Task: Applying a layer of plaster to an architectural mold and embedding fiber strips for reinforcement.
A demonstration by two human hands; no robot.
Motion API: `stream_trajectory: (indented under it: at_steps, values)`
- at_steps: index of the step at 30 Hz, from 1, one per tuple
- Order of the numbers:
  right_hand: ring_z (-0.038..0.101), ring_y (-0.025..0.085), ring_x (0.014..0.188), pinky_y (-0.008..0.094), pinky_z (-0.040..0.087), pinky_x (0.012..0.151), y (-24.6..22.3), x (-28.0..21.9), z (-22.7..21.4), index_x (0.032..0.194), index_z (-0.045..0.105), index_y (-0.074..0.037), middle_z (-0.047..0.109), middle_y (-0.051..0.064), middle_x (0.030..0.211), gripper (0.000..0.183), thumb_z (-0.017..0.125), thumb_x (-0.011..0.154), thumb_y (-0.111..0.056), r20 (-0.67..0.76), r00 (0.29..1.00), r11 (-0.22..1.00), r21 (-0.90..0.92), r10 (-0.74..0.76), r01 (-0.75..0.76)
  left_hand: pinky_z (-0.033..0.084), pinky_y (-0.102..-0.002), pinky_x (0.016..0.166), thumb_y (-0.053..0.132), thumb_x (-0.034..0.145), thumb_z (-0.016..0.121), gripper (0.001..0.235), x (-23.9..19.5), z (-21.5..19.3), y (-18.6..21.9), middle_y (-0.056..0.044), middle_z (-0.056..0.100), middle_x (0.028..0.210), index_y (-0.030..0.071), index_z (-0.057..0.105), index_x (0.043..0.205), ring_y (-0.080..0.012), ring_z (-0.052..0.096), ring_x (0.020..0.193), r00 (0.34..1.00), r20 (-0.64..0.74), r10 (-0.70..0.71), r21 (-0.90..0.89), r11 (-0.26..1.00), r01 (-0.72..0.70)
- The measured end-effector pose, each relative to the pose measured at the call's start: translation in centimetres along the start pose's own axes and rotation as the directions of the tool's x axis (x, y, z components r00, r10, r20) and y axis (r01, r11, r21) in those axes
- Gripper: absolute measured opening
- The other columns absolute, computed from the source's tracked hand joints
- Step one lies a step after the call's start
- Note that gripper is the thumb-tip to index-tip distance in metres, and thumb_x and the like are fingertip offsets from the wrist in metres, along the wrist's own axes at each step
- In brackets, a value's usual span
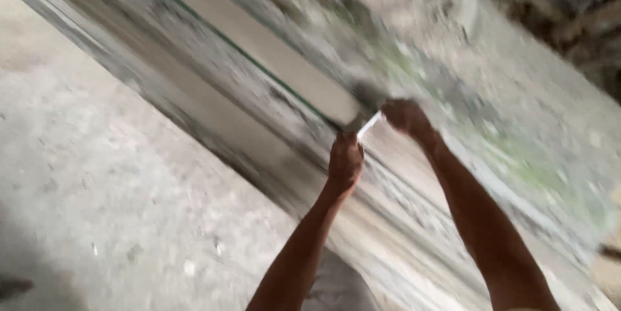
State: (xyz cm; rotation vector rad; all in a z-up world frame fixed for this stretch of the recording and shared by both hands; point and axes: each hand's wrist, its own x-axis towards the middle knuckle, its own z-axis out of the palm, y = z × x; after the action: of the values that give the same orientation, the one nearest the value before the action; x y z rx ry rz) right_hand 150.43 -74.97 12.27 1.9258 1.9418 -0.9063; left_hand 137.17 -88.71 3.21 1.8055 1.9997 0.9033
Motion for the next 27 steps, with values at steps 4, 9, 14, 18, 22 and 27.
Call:
stream_trajectory:
  at_steps: [4,9,14,18,22,27]
  values:
    - [0.069,0.042,0.104,0.053,0.056,0.088,10.2,-7.0,0.5,0.109,0.075,-0.01,0.074,0.021,0.106,0.048,0.048,0.095,-0.047,-0.082,0.996,0.998,0.057,-0.028,0.033,0.066,-0.038,0.059,0.01,0.095,0.06,0.013,-7.0,3.9,8.4,-0.014,0.06,0.091,0.006,0.056,0.107,-0.0328,0.074,0.075,1.0,0.014,0.009,-0.018,1.0,-0.008]
    - [0.071,0.038,0.091,0.051,0.056,0.077,22.0,-14.7,0.4,0.1,0.073,-0.01,0.074,0.021,0.094,0.04,0.051,0.097,-0.043,-0.051,0.997,0.985,0.166,0.058,-0.049,0.066,-0.04,0.057,0.004,0.092,0.059,0.017,-16.0,8.6,18.6,-0.015,0.061,0.088,0.005,0.058,0.108,-0.0346,0.074,0.072,0.997,0.067,0.036,-0.077,0.997,-0.031]
    - [0.067,0.052,0.101,0.062,0.053,0.082,33.9,-22.0,1.2,0.102,0.069,0.0,0.07,0.033,0.101,0.04,0.049,0.099,-0.034,-0.087,0.992,0.981,0.165,-0.091,0.104,0.065,-0.035,0.056,0.008,0.094,0.059,0.013,-24.8,13.3,28.1,-0.015,0.062,0.087,0.007,0.058,0.107,-0.0317,0.075,0.072,0.989,0.138,0.052,-0.027,0.998,-0.049]
    - [0.069,0.049,0.097,0.058,0.056,0.08,44.1,-25.8,3.1,0.106,0.072,0.003,0.072,0.032,0.098,0.044,0.049,0.099,-0.034,-0.052,0.998,0.981,0.189,-0.044,0.053,0.064,-0.037,0.054,0.004,0.095,0.057,0.014,-31.2,15.7,35.2,-0.016,0.062,0.082,0.005,0.063,0.108,-0.0325,0.073,0.065,0.989,0.128,0.068,-0.086,0.995,-0.057]
    - [0.068,0.042,0.069,0.048,0.056,0.064,54.5,-28.7,4.3,0.084,0.068,0.001,0.067,0.025,0.071,0.034,0.056,0.1,-0.026,-0.238,0.877,0.899,0.037,-0.417,0.437,0.063,-0.035,0.051,0.008,0.095,0.057,0.016,-35.9,19.6,41.6,-0.016,0.063,0.079,0.004,0.062,0.11,-0.0312,0.073,0.065,0.991,0.102,0.082,-0.053,0.996,-0.077]
    - [0.067,0.038,0.064,0.05,0.054,0.059,62.9,-34.7,3.7,0.074,0.058,-0.006,0.062,0.016,0.065,0.029,0.054,0.096,-0.024,-0.217,0.743,0.765,-0.321,-0.633,0.558,0.063,-0.038,0.051,0.006,0.095,0.056,0.021,-42.1,23.3,48.1,-0.017,0.064,0.079,0.003,0.063,0.115,-0.0328,0.073,0.065,0.989,0.116,0.095,-0.055,0.994,-0.09]
